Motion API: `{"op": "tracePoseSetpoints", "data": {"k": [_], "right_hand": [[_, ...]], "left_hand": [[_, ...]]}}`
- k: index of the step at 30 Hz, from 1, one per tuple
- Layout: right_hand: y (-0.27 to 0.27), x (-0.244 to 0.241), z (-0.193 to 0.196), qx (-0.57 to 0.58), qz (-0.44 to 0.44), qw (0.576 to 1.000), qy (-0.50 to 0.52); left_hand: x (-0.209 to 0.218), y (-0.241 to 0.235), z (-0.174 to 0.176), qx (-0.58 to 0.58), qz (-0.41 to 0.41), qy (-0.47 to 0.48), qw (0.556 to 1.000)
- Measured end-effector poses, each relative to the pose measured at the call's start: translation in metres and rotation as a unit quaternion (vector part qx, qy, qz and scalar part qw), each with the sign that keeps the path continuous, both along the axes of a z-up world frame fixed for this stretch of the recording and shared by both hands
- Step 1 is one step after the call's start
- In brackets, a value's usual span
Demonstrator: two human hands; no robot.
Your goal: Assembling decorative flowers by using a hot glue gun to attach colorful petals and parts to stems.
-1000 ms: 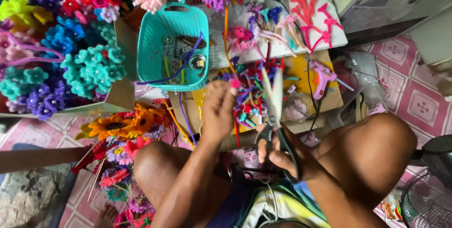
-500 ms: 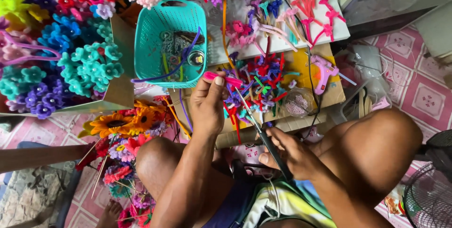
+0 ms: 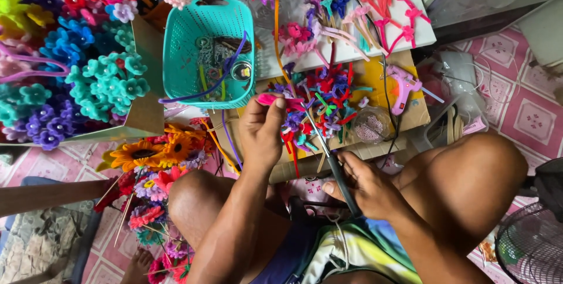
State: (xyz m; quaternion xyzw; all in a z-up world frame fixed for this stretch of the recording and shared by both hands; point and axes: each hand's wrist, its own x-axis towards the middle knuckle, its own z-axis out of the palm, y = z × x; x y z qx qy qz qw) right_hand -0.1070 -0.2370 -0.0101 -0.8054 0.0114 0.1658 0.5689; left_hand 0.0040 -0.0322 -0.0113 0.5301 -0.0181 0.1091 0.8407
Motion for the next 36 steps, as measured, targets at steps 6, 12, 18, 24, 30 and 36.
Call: {"op": "tracePoseSetpoints", "data": {"k": [6, 12, 18, 24, 30, 36], "right_hand": [[0.010, 0.014, 0.039, -0.228, -0.027, 0.973, 0.025], [-0.002, 0.024, 0.029, -0.326, -0.051, 0.925, -0.188], [-0.006, 0.025, 0.024, -0.396, -0.033, 0.871, -0.291], [-0.004, 0.024, 0.023, -0.380, -0.033, 0.881, -0.281], [-0.007, 0.024, -0.011, -0.400, -0.030, 0.876, -0.268], [-0.003, 0.018, -0.015, -0.387, -0.039, 0.886, -0.254]], "left_hand": [[-0.012, 0.000, 0.024, 0.210, 0.003, -0.115, 0.971], [-0.011, -0.002, 0.017, 0.238, 0.005, -0.152, 0.959], [-0.015, -0.002, 0.008, 0.192, -0.012, -0.119, 0.974], [-0.018, 0.003, -0.006, 0.102, -0.018, -0.060, 0.993], [-0.023, 0.005, 0.006, 0.126, -0.050, -0.048, 0.990], [-0.020, 0.006, -0.002, 0.237, -0.001, -0.112, 0.965]]}}
